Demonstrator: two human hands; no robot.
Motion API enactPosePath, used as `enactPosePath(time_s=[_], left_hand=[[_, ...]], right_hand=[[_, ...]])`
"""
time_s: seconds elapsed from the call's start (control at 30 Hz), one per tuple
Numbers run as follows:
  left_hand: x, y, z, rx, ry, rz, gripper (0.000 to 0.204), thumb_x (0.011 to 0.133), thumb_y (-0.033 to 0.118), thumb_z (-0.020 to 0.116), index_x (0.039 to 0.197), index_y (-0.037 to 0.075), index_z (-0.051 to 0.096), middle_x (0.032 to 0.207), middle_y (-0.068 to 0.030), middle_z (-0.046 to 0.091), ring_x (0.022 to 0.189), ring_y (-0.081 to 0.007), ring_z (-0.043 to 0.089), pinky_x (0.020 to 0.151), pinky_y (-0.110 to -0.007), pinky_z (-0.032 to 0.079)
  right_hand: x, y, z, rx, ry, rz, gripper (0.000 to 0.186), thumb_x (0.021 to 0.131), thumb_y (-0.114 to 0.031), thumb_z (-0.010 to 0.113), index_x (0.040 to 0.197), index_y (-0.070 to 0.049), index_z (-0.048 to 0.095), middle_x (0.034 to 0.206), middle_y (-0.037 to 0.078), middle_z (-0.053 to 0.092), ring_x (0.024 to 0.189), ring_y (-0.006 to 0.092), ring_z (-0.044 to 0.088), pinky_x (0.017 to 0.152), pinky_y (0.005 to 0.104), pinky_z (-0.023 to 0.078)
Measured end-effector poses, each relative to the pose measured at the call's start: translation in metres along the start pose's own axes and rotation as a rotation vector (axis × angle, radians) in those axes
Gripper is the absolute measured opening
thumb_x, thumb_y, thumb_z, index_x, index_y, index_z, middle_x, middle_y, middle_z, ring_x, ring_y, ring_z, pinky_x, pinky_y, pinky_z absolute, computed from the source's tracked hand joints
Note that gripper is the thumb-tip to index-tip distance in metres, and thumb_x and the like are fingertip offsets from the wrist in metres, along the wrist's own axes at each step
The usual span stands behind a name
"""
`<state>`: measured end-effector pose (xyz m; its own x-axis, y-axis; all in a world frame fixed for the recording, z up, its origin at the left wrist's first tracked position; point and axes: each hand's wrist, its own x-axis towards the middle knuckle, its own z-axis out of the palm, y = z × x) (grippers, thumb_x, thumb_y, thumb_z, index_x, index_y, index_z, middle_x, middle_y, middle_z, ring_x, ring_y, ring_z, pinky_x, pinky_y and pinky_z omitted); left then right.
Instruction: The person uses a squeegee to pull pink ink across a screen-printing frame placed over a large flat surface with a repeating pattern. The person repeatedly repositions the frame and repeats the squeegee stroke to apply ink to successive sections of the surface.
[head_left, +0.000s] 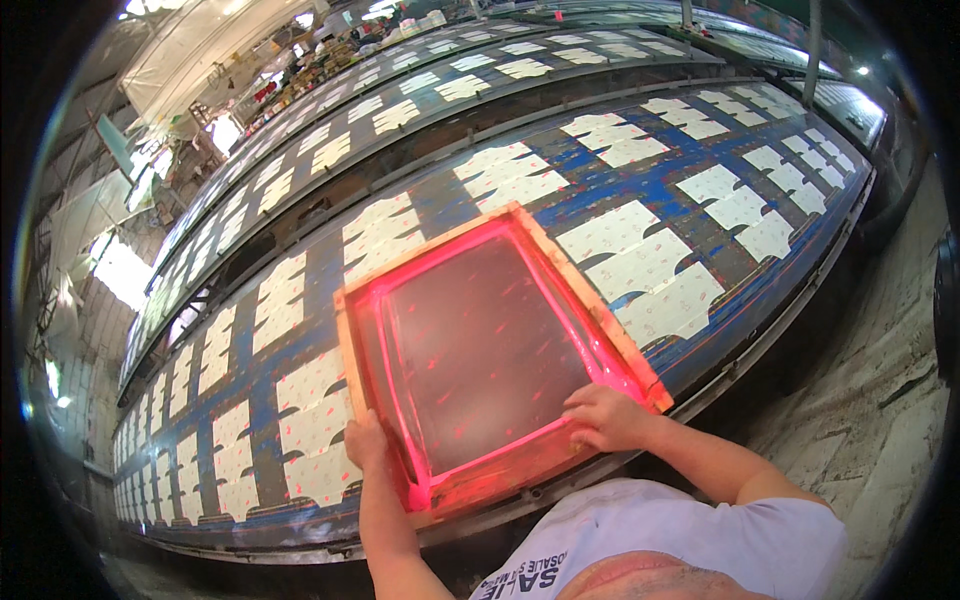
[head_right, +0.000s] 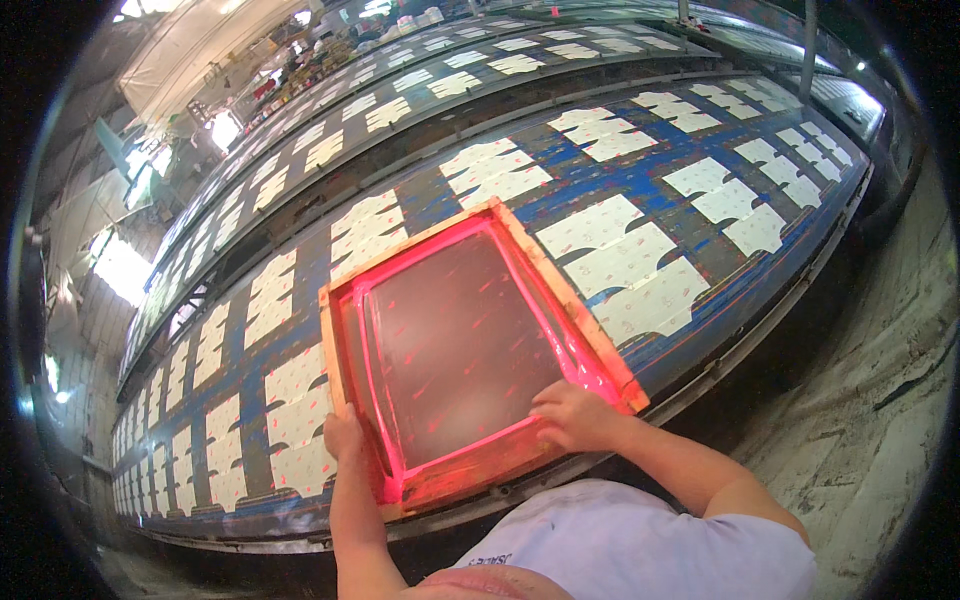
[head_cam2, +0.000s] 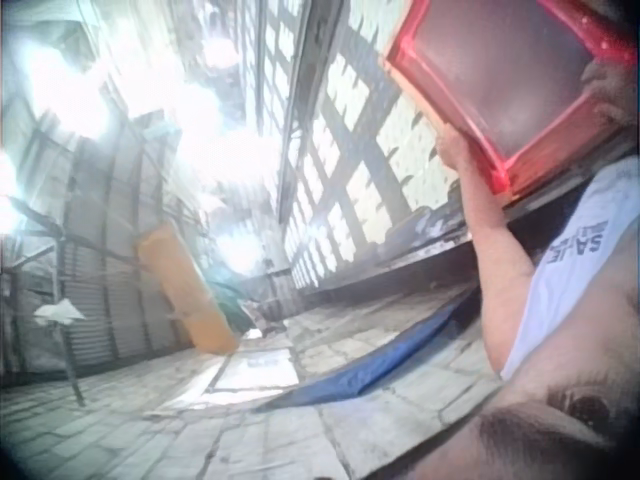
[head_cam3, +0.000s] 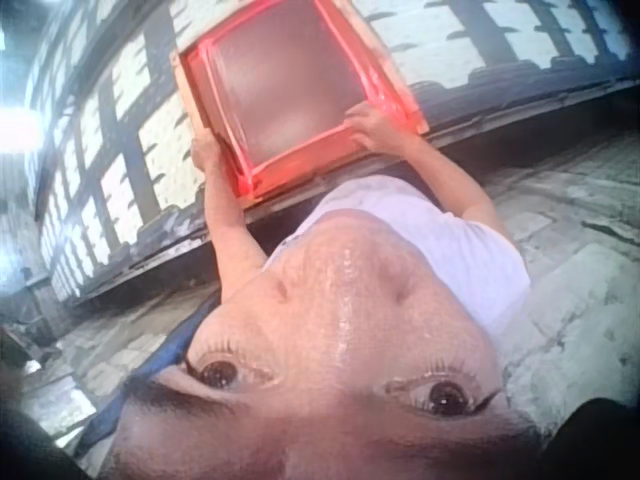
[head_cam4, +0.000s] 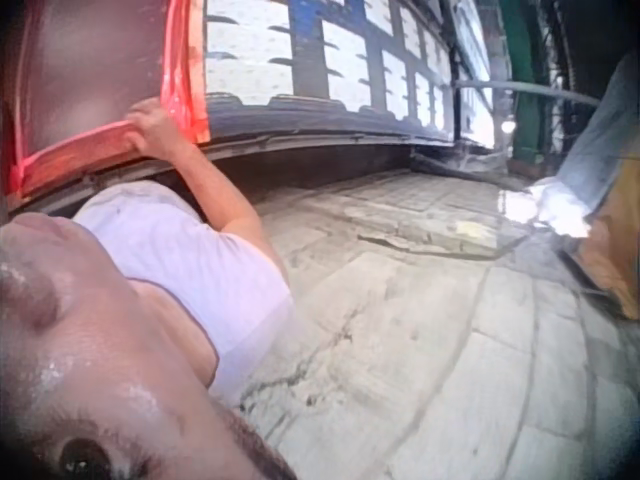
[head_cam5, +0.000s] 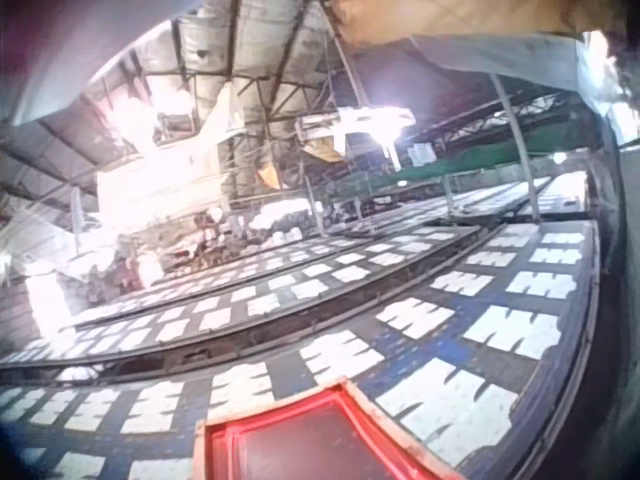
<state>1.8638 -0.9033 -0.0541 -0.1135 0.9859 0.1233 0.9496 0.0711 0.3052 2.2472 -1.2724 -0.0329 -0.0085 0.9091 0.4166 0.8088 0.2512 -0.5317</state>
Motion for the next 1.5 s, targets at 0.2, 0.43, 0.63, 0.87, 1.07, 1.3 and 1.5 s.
enactPosePath(time_s=[0.2,0.43,0.63,0.87,1.07,1.3,1.5], left_hand=[[0.002,0.007,0.002,0.123,0.022,-0.012,0.066,0.106,0.059,0.068,0.114,-0.006,0.074,0.117,-0.0307,0.077,0.109,-0.0506,0.076,0.096,-0.061,0.06],[0.004,0.01,0.001,0.081,0.017,-0.021,0.063,0.105,0.055,0.07,0.114,-0.008,0.073,0.119,-0.0328,0.076,0.112,-0.0518,0.075,0.099,-0.06,0.058],[0.002,0.008,-0.003,-0.004,-0.031,-0.013,0.063,0.101,0.052,0.075,0.115,-0.009,0.072,0.117,-0.0327,0.075,0.111,-0.0518,0.074,0.099,-0.059,0.057],[0.005,-0.004,-0.003,-0.139,-0.055,0.029,0.057,0.088,0.039,0.091,0.111,-0.008,0.07,0.115,-0.0301,0.073,0.106,-0.0501,0.073,0.095,-0.056,0.058],[0.013,-0.017,0.004,-0.196,-0.099,0.03,0.058,0.086,0.038,0.093,0.111,-0.008,0.069,0.118,-0.0302,0.071,0.108,-0.0497,0.071,0.096,-0.055,0.057],[0.014,-0.017,0.009,-0.096,-0.046,0.049,0.059,0.087,0.04,0.094,0.112,-0.007,0.068,0.12,-0.0305,0.07,0.113,-0.0506,0.071,0.098,-0.055,0.057],[0.009,-0.016,0.002,-0.183,-0.116,0.034,0.056,0.09,0.038,0.091,0.115,-0.007,0.067,0.124,-0.031,0.069,0.115,-0.0511,0.07,0.101,-0.059,0.056]], right_hand=[[-0.011,0.087,-0.036,-0.301,0.199,0.352,0.052,0.085,-0.02,0.091,0.133,-0.007,0.074,0.132,0.021,0.07,0.125,0.0438,0.066,0.111,0.0532,0.054],[0.003,0.131,-0.027,-0.167,0.098,0.634,0.067,0.086,-0.02,0.09,0.146,-0.008,0.064,0.133,0.022,0.07,0.124,0.0472,0.065,0.111,0.0553,0.053],[0.017,0.137,-0.023,-0.188,0.116,0.758,0.078,0.084,-0.023,0.089,0.154,-0.007,0.059,0.129,0.023,0.072,0.123,0.0463,0.067,0.109,0.0555,0.055],[0.03,0.131,-0.021,-0.283,0.081,0.788,0.075,0.086,-0.019,0.082,0.157,-0.013,0.057,0.124,0.023,0.072,0.118,0.0469,0.069,0.104,0.057,0.057],[0.035,0.124,-0.021,-0.292,0.044,0.858,0.074,0.085,-0.019,0.085,0.154,-0.015,0.06,0.125,0.021,0.071,0.12,0.0457,0.068,0.105,0.0562,0.057],[0.036,0.12,-0.017,-0.276,0.046,0.906,0.07,0.089,-0.019,0.085,0.154,-0.015,0.06,0.132,0.021,0.069,0.127,0.0443,0.067,0.107,0.0552,0.057],[0.033,0.119,-0.016,-0.279,0.055,0.893,0.059,0.092,-0.02,0.083,0.147,-0.015,0.06,0.134,0.018,0.068,0.131,0.0423,0.065,0.108,0.0549,0.058]])
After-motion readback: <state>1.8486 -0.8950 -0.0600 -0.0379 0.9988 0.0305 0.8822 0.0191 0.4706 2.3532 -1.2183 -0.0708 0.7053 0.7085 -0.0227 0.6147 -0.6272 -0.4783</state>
